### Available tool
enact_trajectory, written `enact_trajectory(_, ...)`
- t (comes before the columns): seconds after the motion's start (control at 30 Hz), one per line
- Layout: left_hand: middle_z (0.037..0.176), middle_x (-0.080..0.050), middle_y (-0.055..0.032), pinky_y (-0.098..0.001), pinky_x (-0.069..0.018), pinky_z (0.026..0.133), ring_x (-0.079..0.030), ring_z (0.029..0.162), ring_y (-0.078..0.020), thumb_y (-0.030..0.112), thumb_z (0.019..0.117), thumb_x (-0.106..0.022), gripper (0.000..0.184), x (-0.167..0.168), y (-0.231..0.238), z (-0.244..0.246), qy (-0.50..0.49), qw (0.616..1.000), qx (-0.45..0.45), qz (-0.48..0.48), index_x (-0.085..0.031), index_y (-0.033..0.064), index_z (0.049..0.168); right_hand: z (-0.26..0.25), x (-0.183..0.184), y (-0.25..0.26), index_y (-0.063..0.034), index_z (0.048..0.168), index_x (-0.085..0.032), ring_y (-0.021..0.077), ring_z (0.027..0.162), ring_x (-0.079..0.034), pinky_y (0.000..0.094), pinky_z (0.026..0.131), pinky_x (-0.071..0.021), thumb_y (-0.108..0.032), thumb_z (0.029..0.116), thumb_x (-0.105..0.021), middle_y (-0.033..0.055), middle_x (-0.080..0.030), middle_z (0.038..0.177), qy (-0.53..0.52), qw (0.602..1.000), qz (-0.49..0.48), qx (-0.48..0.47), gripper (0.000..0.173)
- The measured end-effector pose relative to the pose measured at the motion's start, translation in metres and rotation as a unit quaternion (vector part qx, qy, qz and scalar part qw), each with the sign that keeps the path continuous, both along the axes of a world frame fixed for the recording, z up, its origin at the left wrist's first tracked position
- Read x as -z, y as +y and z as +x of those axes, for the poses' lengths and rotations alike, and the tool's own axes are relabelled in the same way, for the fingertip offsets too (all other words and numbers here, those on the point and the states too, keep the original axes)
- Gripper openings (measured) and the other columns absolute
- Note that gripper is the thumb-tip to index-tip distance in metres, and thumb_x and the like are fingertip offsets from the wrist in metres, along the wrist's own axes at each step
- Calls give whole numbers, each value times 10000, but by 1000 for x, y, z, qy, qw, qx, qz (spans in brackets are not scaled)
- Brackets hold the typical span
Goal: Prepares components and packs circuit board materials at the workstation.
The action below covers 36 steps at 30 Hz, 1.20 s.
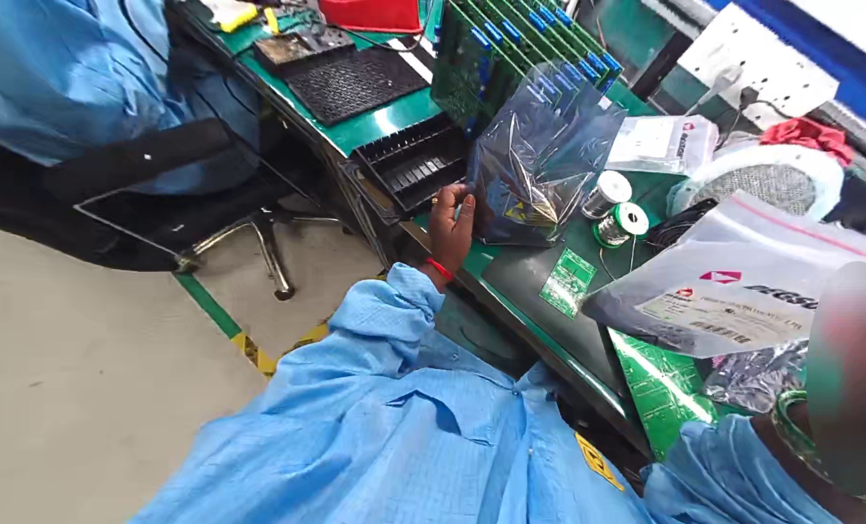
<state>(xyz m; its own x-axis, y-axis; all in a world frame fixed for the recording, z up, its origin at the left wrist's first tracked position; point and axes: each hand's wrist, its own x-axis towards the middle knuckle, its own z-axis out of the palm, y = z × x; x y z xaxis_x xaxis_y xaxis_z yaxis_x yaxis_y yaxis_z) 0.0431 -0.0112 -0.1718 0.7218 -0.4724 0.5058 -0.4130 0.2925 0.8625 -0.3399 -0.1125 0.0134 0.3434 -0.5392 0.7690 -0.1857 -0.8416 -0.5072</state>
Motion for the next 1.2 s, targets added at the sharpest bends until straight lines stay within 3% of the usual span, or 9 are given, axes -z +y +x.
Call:
enact_trajectory(0.23, 1126, -655, -166, -305, -511, 976, -631, 1064, -142, 136, 1045, -487, 303, -3, 2, -2, 4, 1000, -4, -3, -590, -97, 1210, 51, 14, 16, -153, 1052, -749, 2, 994, -680, 226, 896, -569, -151, 990, -679, -111, -738, 1044, 21, 997, -25, -74, 94)
enact_trajectory(0.37, 1254, -599, -204, -352, -480, 1028, -584, 1179, -198, 120, 1018, -521, 335, 0, 8, -4, -4, 999, -9, -53, -534, -110, 1261, 68, 16, 25, -194, 1075, -751, -1, 988, -682, 209, 886, -568, -166, 991, -674, -133, -737, 1052, -1, 995, -13, -101, 118)
enact_trajectory(0.5, 1157, -630, 104, -291, -475, 1030, -569, 1176, -27, 266, 1045, -527, 140, 8, 32, -13, -14, 988, 19, -153, -626, 184, 1100, 94, 11, 28, -201, 1074, -756, -11, 958, -687, 193, 856, -574, -161, 985, -682, -141, -741, 1046, -34, 992, -14, -121, 122)
enact_trajectory(0.63, 976, -674, 160, -218, -530, 910, -633, 997, 29, 376, 1088, -452, 292, 24, 89, -39, 2, 975, 187, -121, -675, 250, 947, 123, 3, 35, -201, 1088, -761, 1, 951, -693, 200, 853, -583, -177, 982, -695, -134, -741, 1049, -53, 983, -2, -173, 127)
enact_trajectory(0.73, 1033, -722, 93, -244, -553, 899, -664, 999, -9, 389, 1027, -575, 300, 31, 126, -53, 138, 932, 334, 9, -715, 125, 1042, 155, 0, 48, -212, 1106, -752, -5, 923, -689, 198, 820, -585, -185, 993, -683, -142, -737, 1044, -61, 970, 19, -234, 136)
enact_trajectory(0.83, 1329, -629, -10, -331, -540, 984, -613, 1223, -121, 483, 910, -708, 706, 31, 140, -61, 248, 860, 439, 76, -488, -4, 1372, 188, 3, 70, -179, 1133, -724, -30, 943, -673, 187, 828, -584, -148, 1020, -632, -140, -720, 1082, -62, 950, 45, -303, 149)
enact_trajectory(0.93, 1316, -677, 27, -409, -532, 1039, -630, 1237, -158, 458, 859, -784, 563, 30, 148, -60, 337, 833, 439, -7, -628, 174, 1319, 215, 13, 89, -7, 1096, -691, -1, 911, -668, 208, 812, -586, -18, 996, -607, -31, -709, 1042, -83, 916, 110, -376, 130)
enact_trajectory(1.0, 1289, -696, -3, -434, -543, 1030, -657, 1198, -190, 500, 852, -784, 542, 28, 153, -54, 380, 829, 405, -59, -670, 201, 1290, 226, 23, 96, 75, 1081, -665, 23, 860, -670, 220, 774, -596, 47, 965, -597, 31, -700, 1004, -84, 897, 168, -400, 138)
enact_trajectory(1.2, 1229, -731, -5, -369, -528, 1050, -672, 1178, -156, 362, 920, -729, 344, 48, 166, -31, 404, 807, 388, -188, -738, 213, 1231, 225, 41, 91, 97, 1111, -654, 48, 870, -688, 232, 788, -608, 74, 926, -633, 78, -707, 1018, -11, 890, 237, -390, 188)
